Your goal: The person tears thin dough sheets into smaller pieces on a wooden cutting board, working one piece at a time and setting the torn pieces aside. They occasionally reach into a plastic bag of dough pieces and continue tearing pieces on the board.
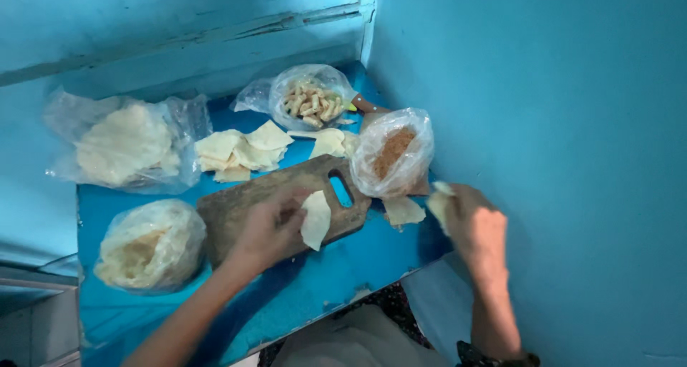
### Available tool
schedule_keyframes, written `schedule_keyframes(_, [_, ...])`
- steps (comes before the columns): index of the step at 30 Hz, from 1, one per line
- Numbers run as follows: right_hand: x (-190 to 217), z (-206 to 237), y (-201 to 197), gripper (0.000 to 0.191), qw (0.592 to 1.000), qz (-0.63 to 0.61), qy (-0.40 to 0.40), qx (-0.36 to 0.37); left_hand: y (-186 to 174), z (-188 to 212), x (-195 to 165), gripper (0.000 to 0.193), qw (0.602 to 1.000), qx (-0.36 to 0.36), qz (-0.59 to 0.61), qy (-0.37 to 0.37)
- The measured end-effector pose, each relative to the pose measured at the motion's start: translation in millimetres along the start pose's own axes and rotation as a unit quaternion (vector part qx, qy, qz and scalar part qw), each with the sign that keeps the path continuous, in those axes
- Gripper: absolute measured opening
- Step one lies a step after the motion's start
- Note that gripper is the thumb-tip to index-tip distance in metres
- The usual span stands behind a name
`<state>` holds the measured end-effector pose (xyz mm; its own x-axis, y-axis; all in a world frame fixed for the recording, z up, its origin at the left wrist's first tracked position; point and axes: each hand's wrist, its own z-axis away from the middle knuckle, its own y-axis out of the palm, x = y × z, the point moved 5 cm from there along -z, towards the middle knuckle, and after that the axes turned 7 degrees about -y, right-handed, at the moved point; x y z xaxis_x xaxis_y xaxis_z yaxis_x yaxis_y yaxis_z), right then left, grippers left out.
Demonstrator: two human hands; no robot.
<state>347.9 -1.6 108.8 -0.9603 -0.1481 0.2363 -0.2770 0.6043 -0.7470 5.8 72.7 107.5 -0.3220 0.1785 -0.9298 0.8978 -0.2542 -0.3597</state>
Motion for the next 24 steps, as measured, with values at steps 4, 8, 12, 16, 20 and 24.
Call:
schedule_keyframes(4, [5,-6,-8,0.030,0.993,0.091,0.031,0.072,-10,13,-7,0.034,0.998,0.009,-0.018,-0.058])
schedule_keyframes(8, [28,-11,-22,0.031,0.999,-0.010,0.049,0.014,-48,44,-24,0.039,0.992,-0.043,-0.015,-0.122])
schedule_keyframes(12, [102,8,-4,0.021,0.958,-0.151,-0.195,0.145,-75,73,-32,0.037,0.986,-0.108,0.039,-0.121])
schedule_keyframes(16, [173,38,20,0.025,0.795,-0.302,-0.503,0.154,-83,100,-10,0.037,0.973,-0.115,0.130,-0.152])
schedule_keyframes(20, [140,10,23,0.023,0.839,-0.228,-0.451,0.203,-88,134,12,0.036,0.965,-0.159,0.119,-0.172])
schedule_keyframes(24, [113,-16,1,0.032,0.887,-0.148,-0.370,0.234,-87,156,22,0.038,0.952,-0.181,0.160,-0.186])
